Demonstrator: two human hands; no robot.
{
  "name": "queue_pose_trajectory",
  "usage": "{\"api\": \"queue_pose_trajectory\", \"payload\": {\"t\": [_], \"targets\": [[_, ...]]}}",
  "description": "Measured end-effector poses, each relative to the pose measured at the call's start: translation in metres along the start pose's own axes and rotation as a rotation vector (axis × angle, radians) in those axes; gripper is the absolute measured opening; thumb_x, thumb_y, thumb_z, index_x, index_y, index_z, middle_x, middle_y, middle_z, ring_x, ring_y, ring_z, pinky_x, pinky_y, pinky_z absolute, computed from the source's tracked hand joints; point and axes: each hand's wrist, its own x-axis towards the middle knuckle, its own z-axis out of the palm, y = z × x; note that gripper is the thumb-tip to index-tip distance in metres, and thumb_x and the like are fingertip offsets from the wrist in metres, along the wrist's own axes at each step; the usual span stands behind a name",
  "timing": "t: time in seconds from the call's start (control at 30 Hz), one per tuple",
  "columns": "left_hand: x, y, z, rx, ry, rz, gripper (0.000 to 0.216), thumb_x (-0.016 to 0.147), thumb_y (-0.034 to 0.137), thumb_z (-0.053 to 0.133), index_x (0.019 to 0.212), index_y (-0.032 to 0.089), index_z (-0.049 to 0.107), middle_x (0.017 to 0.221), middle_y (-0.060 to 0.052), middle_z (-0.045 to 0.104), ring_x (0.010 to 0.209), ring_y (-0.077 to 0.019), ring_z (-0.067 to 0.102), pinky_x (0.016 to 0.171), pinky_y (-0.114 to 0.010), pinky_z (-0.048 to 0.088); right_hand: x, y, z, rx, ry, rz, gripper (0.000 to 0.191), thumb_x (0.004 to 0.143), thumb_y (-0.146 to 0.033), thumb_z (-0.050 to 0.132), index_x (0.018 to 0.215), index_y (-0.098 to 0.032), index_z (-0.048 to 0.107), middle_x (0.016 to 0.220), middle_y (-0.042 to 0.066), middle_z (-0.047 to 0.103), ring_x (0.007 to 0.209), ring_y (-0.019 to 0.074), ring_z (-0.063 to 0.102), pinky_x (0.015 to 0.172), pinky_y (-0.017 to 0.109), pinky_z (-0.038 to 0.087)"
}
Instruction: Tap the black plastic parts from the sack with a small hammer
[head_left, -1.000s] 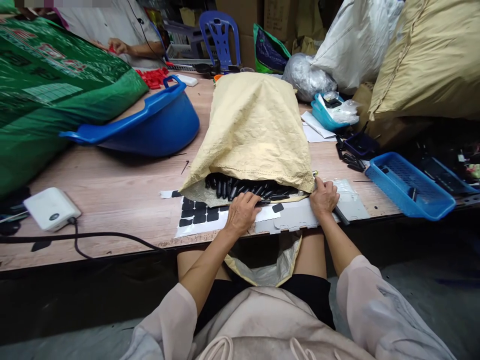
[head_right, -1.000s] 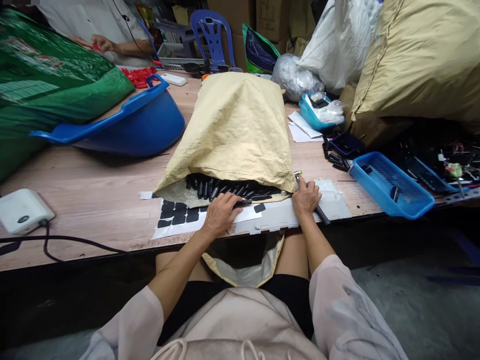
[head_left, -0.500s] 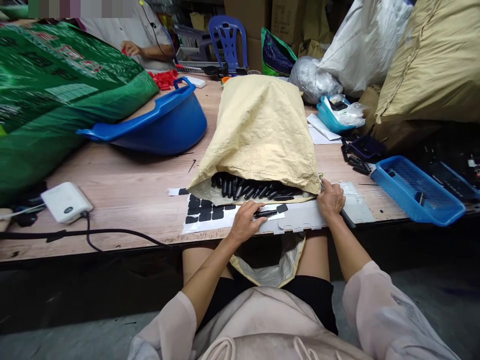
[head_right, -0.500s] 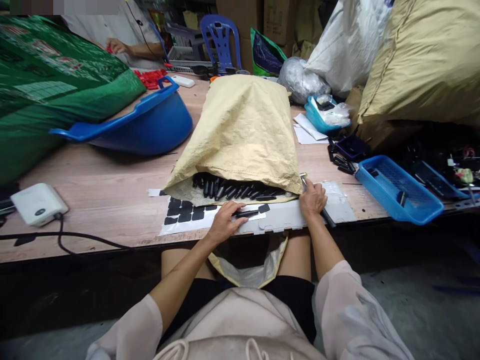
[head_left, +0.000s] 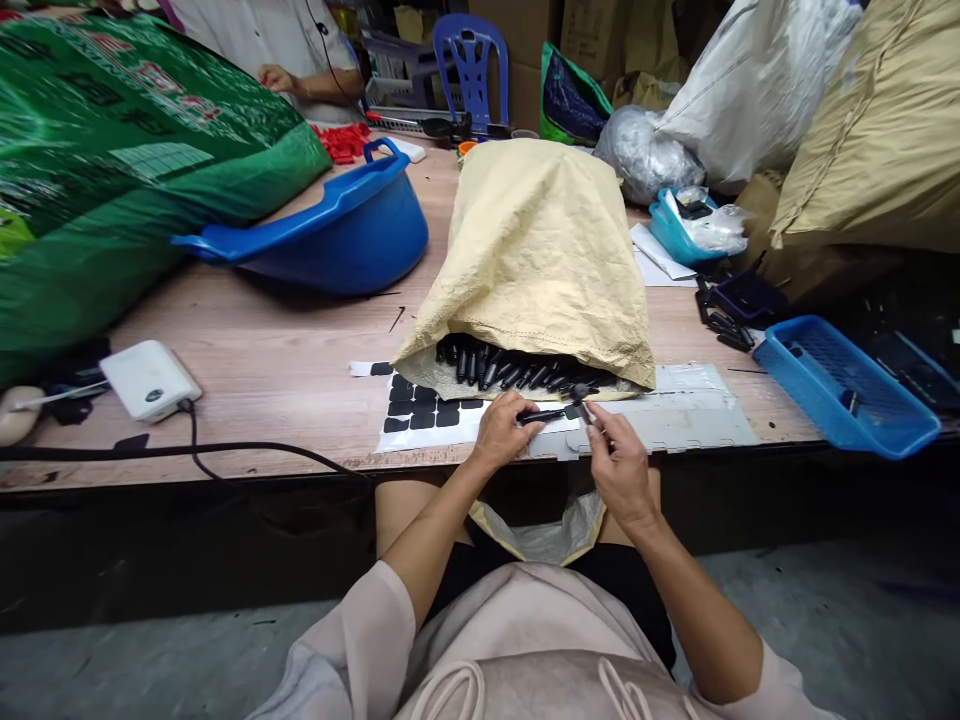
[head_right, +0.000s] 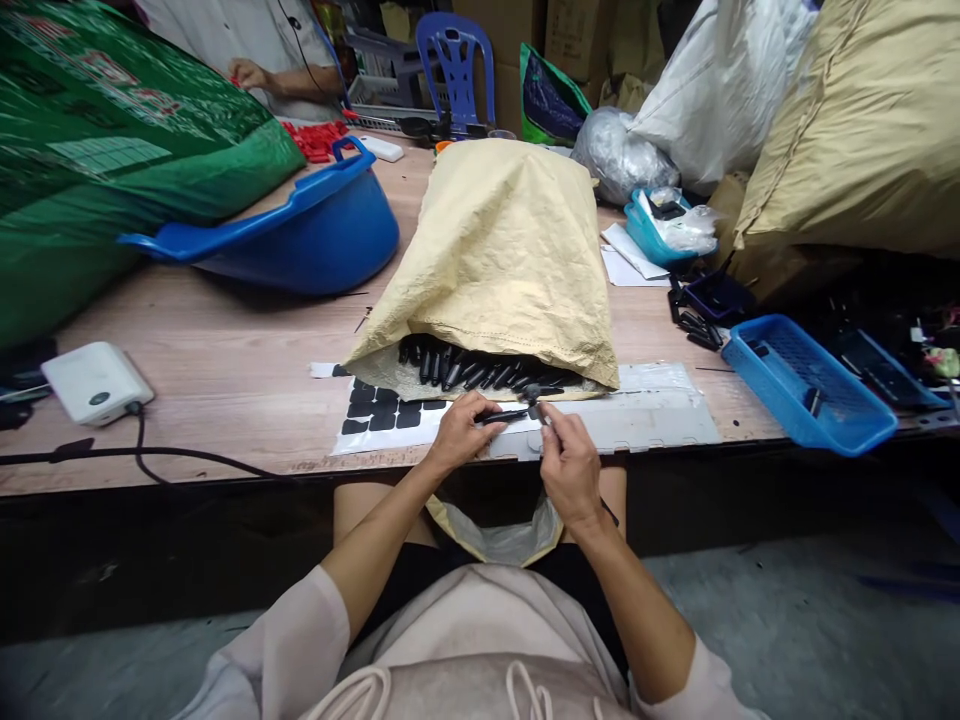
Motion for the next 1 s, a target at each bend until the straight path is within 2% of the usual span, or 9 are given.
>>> {"api": "queue_pose_trajectory", "payload": {"t": [0.07, 0.13, 0.23, 0.33, 0.53, 0.7, 0.77, 0.87, 1.0], "targets": [[0.001, 0.001, 0.0, -0.014, -0.001, -0.008, 0.015, 0.082, 0.017, 0.081, 0.095, 0.022, 0.077, 0.092, -0.002, 0.068, 0.094, -0.0209, 0.064, 0.088, -0.034, 0.052, -0.006, -0.009, 0.011, -0.024, -0.071, 0.009, 0.041, 0.104, -0.027, 0.044, 0.137, -0.028, 0.069, 0.113, 0.007, 0.073, 0.103, 0.0208, 0.069, 0.093, 0.032, 0.055], [0.001, 0.001, 0.001, -0.032, 0.003, -0.009, 0.015, 0.081, 0.017, 0.082, 0.095, 0.022, 0.077, 0.091, -0.001, 0.067, 0.094, -0.0204, 0.064, 0.088, -0.034, 0.051, -0.009, -0.01, 0.019, -0.085, -0.063, -0.027, 0.042, 0.106, -0.026, 0.043, 0.137, -0.031, 0.07, 0.107, 0.006, 0.072, 0.099, 0.0206, 0.07, 0.089, 0.031, 0.056], [0.001, 0.001, 0.002, -0.046, 0.025, -0.007, 0.013, 0.08, 0.017, 0.083, 0.089, 0.023, 0.076, 0.089, 0.0, 0.066, 0.092, -0.0198, 0.063, 0.086, -0.033, 0.05, -0.011, -0.005, 0.028, -0.207, -0.007, -0.179, 0.042, 0.105, -0.022, 0.044, 0.135, -0.03, 0.072, 0.095, 0.006, 0.069, 0.089, 0.0201, 0.068, 0.079, 0.029, 0.054], [0.001, 0.0, 0.003, -0.038, 0.043, -0.002, 0.01, 0.08, 0.017, 0.083, 0.083, 0.023, 0.075, 0.085, 0.0, 0.064, 0.09, -0.0196, 0.062, 0.085, -0.032, 0.05, -0.012, 0.001, 0.031, -0.318, -0.045, -0.271, 0.043, 0.102, -0.016, 0.046, 0.132, -0.028, 0.075, 0.089, 0.005, 0.068, 0.081, 0.0192, 0.065, 0.068, 0.026, 0.05], [0.001, -0.002, 0.005, -0.051, 0.049, 0.005, 0.015, 0.079, 0.017, 0.084, 0.091, 0.024, 0.077, 0.088, 0.0, 0.066, 0.091, -0.0192, 0.064, 0.085, -0.032, 0.051, -0.012, 0.003, 0.025, -0.296, 0.031, -0.204, 0.046, 0.102, -0.015, 0.045, 0.137, -0.027, 0.072, 0.096, 0.006, 0.069, 0.089, 0.0174, 0.065, 0.076, 0.025, 0.051], [0.0, -0.002, 0.006, -0.019, 0.065, 0.004, 0.015, 0.078, 0.014, 0.083, 0.089, 0.022, 0.076, 0.088, 0.0, 0.067, 0.091, -0.0197, 0.064, 0.085, -0.032, 0.051, -0.011, 0.006, 0.021, -0.304, -0.03, -0.161, 0.042, 0.103, -0.018, 0.045, 0.131, -0.026, 0.075, 0.092, 0.004, 0.07, 0.085, 0.0169, 0.065, 0.07, 0.024, 0.049], [0.0, -0.001, 0.005, -0.004, 0.059, 0.018, 0.016, 0.078, 0.014, 0.082, 0.09, 0.022, 0.076, 0.089, -0.001, 0.067, 0.092, -0.02, 0.064, 0.086, -0.033, 0.052, -0.002, 0.009, 0.012, -0.275, 0.044, -0.148, 0.039, 0.104, -0.023, 0.046, 0.131, -0.026, 0.074, 0.097, 0.006, 0.072, 0.092, 0.0177, 0.066, 0.08, 0.026, 0.051], [-0.001, 0.0, 0.004, 0.024, 0.059, 0.035, 0.017, 0.078, 0.014, 0.081, 0.091, 0.022, 0.074, 0.09, -0.001, 0.067, 0.093, -0.0209, 0.064, 0.088, -0.034, 0.052, 0.022, 0.022, -0.011, -0.287, 0.227, -0.12, 0.039, 0.105, -0.029, 0.046, 0.133, -0.023, 0.072, 0.107, 0.01, 0.072, 0.104, 0.0213, 0.065, 0.095, 0.032, 0.051], [-0.002, 0.001, 0.003, 0.043, 0.055, 0.048, 0.022, 0.076, 0.017, 0.083, 0.095, 0.023, 0.073, 0.093, -0.001, 0.067, 0.093, -0.0217, 0.063, 0.088, -0.035, 0.052, 0.065, 0.059, -0.04, -0.46, 0.394, 0.099, 0.044, 0.1, -0.029, 0.046, 0.136, -0.021, 0.07, 0.108, 0.012, 0.067, 0.104, 0.0253, 0.061, 0.095, 0.037, 0.048]]}}
